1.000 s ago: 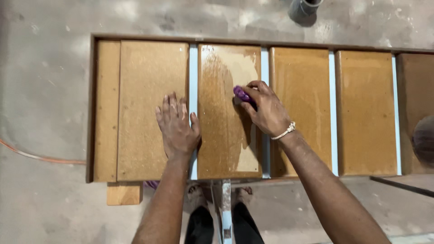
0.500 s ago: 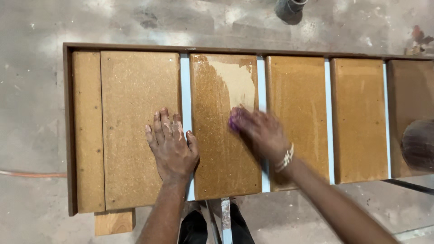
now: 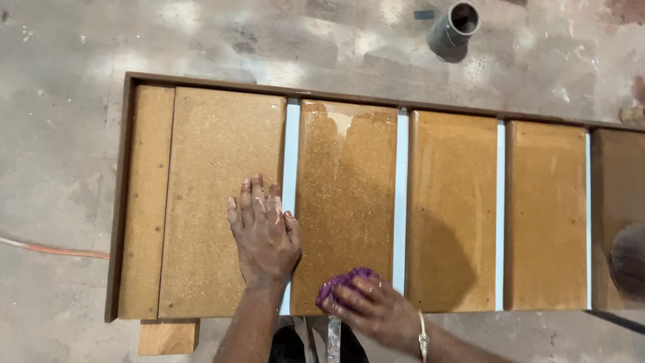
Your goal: The person applies a brown liquid stain to several rectangular wooden boards arranged on a metal rack using a purple cloth. They repeatedly dip the cloth into a metal can to reload the stain and wipe the boards systematically. The person also pours a clear liquid from a large plastic container into the metal can to mix with the stain.
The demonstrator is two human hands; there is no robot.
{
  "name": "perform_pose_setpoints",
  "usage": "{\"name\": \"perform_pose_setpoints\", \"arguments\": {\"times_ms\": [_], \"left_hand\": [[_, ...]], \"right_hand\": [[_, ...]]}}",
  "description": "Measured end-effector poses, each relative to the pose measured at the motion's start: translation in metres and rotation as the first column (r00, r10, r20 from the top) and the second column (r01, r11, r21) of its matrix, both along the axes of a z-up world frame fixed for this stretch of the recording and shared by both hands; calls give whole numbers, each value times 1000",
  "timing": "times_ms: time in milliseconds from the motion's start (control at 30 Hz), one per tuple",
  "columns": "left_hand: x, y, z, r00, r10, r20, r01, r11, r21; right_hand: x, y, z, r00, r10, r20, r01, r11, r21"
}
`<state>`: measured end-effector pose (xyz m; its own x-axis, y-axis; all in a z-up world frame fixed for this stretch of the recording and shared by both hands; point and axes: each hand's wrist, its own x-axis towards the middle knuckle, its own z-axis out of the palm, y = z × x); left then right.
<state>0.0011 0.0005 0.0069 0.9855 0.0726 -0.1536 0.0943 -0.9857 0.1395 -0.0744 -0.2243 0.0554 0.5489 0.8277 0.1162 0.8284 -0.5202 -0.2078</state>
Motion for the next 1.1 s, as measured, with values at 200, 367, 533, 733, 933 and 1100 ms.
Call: {"name": "perform_pose_setpoints", "arguments": {"times_ms": [200,367,533,733,933,1100], "left_hand": [[1,1,-1,998,-14,-59,16,999,30],[1,-1,0,1000,-3,-22,3,999,34],[0,1,1,1000,-12,19,12,1000,4],[2,1,0,999,-16,39,17,1000,-21],[1,-3,1,998,-5,-62,11,996,87],[2,1,-7,999,-15,29,14,1000,9]], "right_hand": [[155,30,-17,929,-352,118,357,934,-28],[254,44,-23,912,-411,15,409,904,-123],[243,-31,-12,878,-470,89,477,876,-76],[230,21,-28,760,-627,-171,638,770,13],[250,60,-43,876,-479,-51,478,878,-35],[240,-53,-10,782,-622,-41,603,772,-201]]}}
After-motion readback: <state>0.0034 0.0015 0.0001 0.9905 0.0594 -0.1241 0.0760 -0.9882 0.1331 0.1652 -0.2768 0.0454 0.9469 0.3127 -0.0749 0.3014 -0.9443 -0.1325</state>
